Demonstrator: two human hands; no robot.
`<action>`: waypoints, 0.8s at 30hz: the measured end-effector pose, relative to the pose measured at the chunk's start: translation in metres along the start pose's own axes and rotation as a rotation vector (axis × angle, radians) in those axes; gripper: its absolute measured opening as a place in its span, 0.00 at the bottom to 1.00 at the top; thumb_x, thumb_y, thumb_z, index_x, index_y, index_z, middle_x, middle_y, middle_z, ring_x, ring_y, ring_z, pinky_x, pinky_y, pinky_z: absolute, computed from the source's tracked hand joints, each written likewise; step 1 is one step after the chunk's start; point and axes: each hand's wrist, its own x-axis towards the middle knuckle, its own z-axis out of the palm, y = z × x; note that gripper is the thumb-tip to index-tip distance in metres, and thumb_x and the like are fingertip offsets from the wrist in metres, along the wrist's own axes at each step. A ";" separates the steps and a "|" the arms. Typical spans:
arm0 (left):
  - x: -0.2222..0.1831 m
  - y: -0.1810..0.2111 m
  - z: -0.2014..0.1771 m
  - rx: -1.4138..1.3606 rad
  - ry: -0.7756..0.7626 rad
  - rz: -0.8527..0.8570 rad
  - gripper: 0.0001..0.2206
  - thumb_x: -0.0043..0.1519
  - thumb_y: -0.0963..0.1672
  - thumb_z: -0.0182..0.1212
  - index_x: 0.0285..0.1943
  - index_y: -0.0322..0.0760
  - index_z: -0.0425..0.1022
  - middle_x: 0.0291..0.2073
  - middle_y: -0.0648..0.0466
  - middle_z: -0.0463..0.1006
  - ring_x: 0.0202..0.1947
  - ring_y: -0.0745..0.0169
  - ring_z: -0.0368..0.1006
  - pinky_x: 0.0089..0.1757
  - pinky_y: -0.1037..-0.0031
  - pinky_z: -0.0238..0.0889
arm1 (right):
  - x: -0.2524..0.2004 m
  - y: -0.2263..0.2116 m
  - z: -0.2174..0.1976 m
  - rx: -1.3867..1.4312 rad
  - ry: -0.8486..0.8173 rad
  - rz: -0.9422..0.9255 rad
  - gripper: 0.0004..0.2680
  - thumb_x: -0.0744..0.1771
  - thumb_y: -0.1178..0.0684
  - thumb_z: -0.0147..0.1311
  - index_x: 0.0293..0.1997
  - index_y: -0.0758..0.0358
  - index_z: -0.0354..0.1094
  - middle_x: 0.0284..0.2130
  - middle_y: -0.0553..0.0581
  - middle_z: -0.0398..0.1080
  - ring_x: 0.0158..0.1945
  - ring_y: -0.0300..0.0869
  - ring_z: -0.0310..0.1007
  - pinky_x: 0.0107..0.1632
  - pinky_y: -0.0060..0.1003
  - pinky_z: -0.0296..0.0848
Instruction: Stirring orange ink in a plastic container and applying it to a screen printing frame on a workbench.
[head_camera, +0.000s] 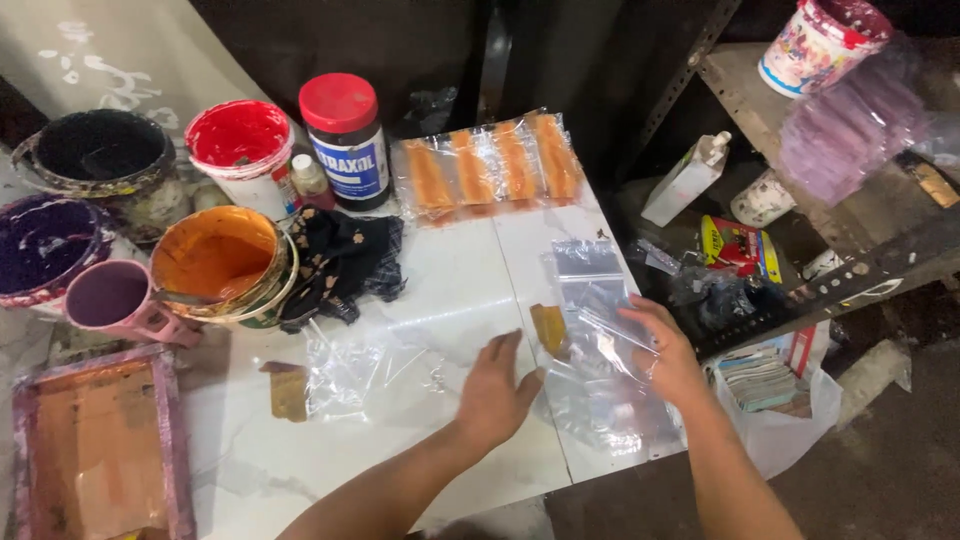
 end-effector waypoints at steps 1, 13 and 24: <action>0.007 0.007 0.008 0.001 -0.003 0.002 0.32 0.66 0.51 0.56 0.76 0.31 0.55 0.70 0.40 0.62 0.69 0.41 0.57 0.62 0.51 0.57 | 0.001 0.015 0.004 0.001 0.003 0.002 0.24 0.60 0.71 0.49 0.59 0.55 0.73 0.68 0.48 0.63 0.73 0.41 0.60 0.67 0.38 0.64; 0.043 0.062 0.040 0.076 -0.248 -0.271 0.32 0.63 0.50 0.60 0.77 0.40 0.55 0.59 0.44 0.70 0.59 0.44 0.74 0.53 0.60 0.73 | 0.017 -0.021 0.011 -0.279 0.171 0.388 0.12 0.70 0.43 0.49 0.58 0.40 0.75 0.50 0.53 0.79 0.60 0.48 0.73 0.64 0.44 0.70; 0.066 0.060 0.053 -0.356 -0.088 -0.333 0.28 0.62 0.42 0.55 0.74 0.29 0.61 0.59 0.38 0.74 0.62 0.45 0.73 0.59 0.65 0.68 | 0.054 -0.017 0.021 0.283 0.234 0.188 0.09 0.70 0.57 0.52 0.53 0.56 0.78 0.39 0.56 0.76 0.44 0.38 0.69 0.51 0.38 0.73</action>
